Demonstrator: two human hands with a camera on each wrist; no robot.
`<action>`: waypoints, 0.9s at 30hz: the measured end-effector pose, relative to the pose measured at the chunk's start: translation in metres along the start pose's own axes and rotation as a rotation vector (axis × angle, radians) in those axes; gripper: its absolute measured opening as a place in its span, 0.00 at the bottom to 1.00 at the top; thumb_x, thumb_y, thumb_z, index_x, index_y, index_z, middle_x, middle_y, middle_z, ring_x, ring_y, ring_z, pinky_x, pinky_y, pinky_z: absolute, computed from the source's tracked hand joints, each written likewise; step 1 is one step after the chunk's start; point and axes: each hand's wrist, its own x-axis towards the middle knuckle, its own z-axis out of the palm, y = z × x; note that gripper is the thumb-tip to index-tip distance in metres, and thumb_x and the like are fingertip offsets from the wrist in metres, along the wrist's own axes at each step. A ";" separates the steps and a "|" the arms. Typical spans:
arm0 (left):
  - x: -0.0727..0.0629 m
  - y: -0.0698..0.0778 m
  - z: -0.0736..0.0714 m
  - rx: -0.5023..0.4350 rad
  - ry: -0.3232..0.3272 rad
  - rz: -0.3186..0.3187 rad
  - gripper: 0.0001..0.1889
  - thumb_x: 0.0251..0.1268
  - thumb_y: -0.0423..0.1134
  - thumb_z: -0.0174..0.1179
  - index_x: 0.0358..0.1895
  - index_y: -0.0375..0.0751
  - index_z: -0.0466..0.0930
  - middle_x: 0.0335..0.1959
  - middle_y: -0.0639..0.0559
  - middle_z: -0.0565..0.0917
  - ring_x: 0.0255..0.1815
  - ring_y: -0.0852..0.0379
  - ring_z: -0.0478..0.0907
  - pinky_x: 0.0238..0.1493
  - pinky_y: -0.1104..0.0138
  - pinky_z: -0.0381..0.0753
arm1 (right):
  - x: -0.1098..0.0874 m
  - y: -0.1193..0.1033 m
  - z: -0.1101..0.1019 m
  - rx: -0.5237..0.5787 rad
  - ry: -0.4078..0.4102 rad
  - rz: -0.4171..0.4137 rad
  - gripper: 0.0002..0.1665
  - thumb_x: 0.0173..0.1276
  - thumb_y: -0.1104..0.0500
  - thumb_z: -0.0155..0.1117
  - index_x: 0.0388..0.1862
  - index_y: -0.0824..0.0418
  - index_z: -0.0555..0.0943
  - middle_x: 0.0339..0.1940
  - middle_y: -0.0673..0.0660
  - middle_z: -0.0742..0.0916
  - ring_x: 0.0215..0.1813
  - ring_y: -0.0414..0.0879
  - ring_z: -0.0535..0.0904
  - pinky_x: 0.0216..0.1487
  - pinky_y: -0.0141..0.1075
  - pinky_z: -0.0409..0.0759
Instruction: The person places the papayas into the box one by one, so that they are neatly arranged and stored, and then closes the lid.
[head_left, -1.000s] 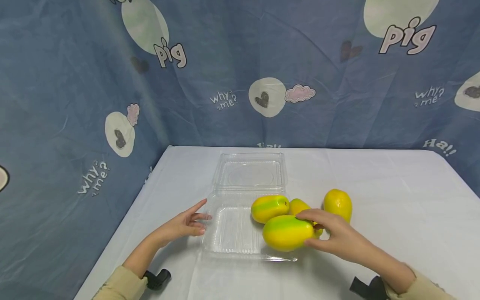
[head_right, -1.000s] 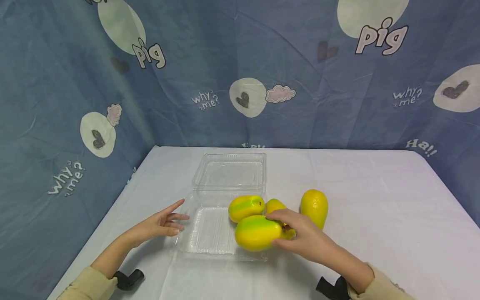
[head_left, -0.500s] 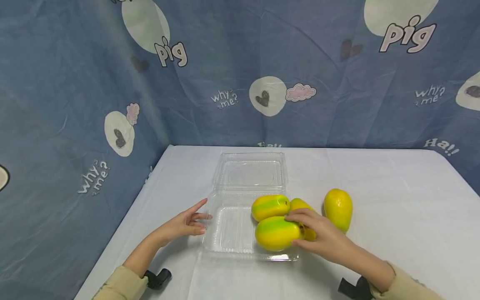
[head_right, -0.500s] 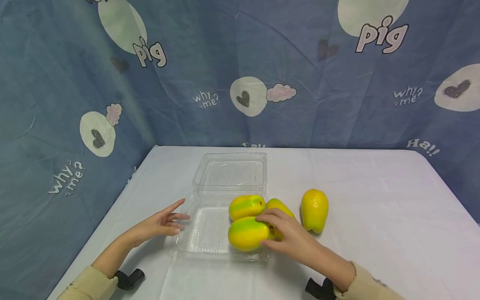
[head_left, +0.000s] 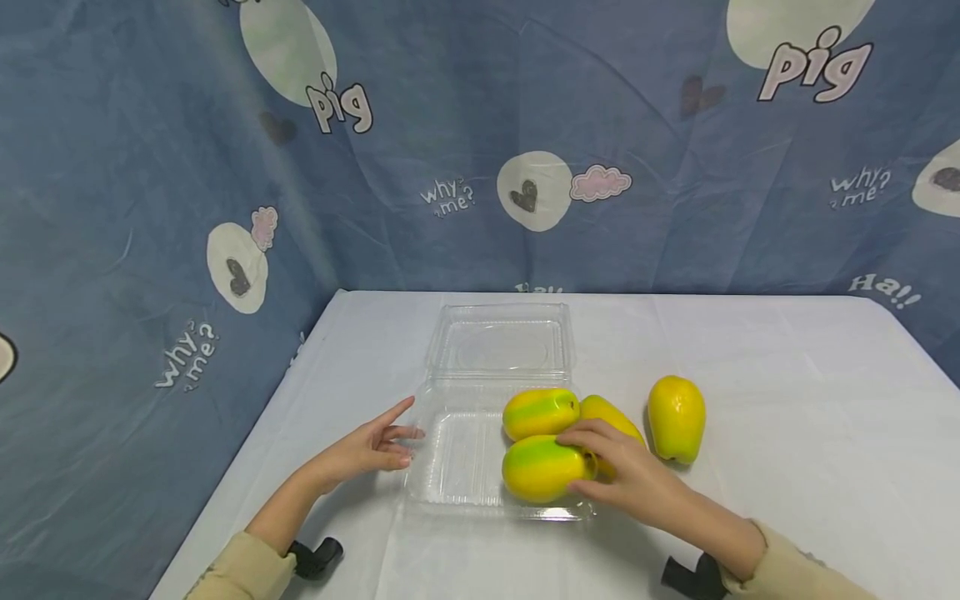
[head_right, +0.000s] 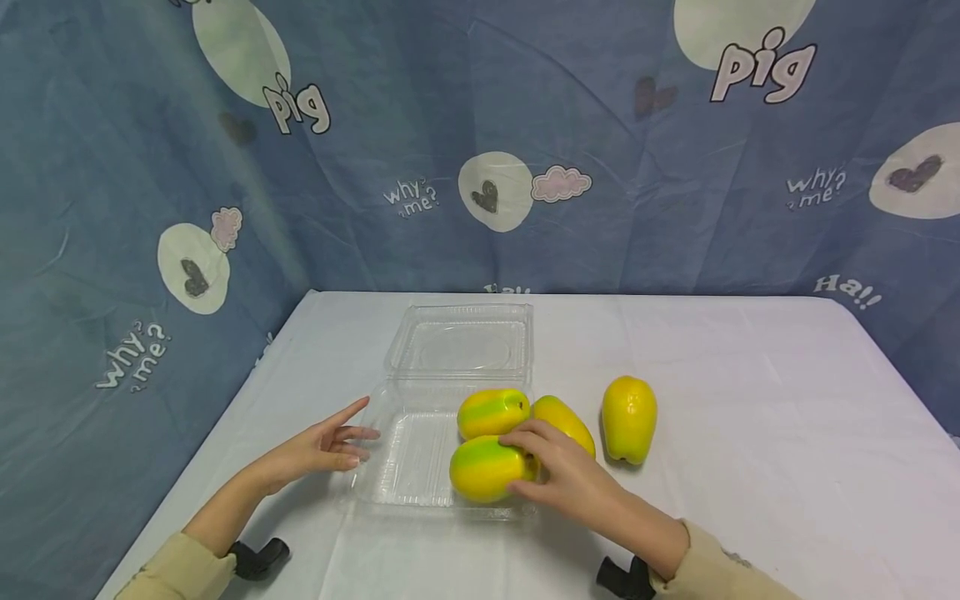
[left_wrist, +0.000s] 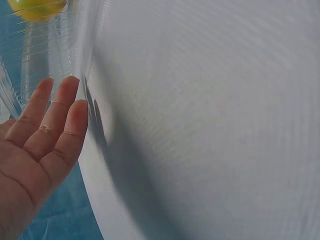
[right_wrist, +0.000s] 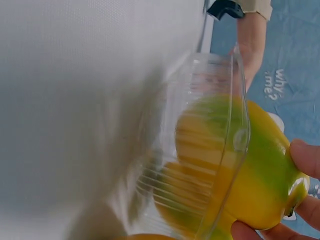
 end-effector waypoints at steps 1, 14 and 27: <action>0.000 0.000 0.000 -0.003 -0.002 0.001 0.46 0.61 0.37 0.59 0.73 0.47 0.33 0.65 0.33 0.64 0.58 0.43 0.71 0.56 0.53 0.69 | 0.000 0.000 0.001 0.002 0.001 0.002 0.27 0.52 0.56 0.71 0.52 0.59 0.77 0.52 0.54 0.79 0.51 0.46 0.75 0.51 0.41 0.76; 0.000 0.000 0.000 0.000 -0.001 0.000 0.46 0.61 0.37 0.59 0.73 0.47 0.34 0.65 0.33 0.64 0.58 0.43 0.71 0.57 0.52 0.68 | 0.004 -0.004 0.008 -0.017 -0.059 0.072 0.27 0.53 0.54 0.70 0.52 0.58 0.77 0.52 0.52 0.79 0.52 0.47 0.75 0.53 0.42 0.75; -0.001 -0.001 0.000 -0.010 -0.006 0.010 0.46 0.61 0.37 0.58 0.73 0.48 0.34 0.65 0.32 0.63 0.58 0.42 0.70 0.57 0.52 0.69 | 0.004 -0.007 0.011 -0.077 -0.064 0.053 0.26 0.54 0.54 0.70 0.52 0.58 0.77 0.52 0.53 0.79 0.53 0.49 0.75 0.53 0.43 0.74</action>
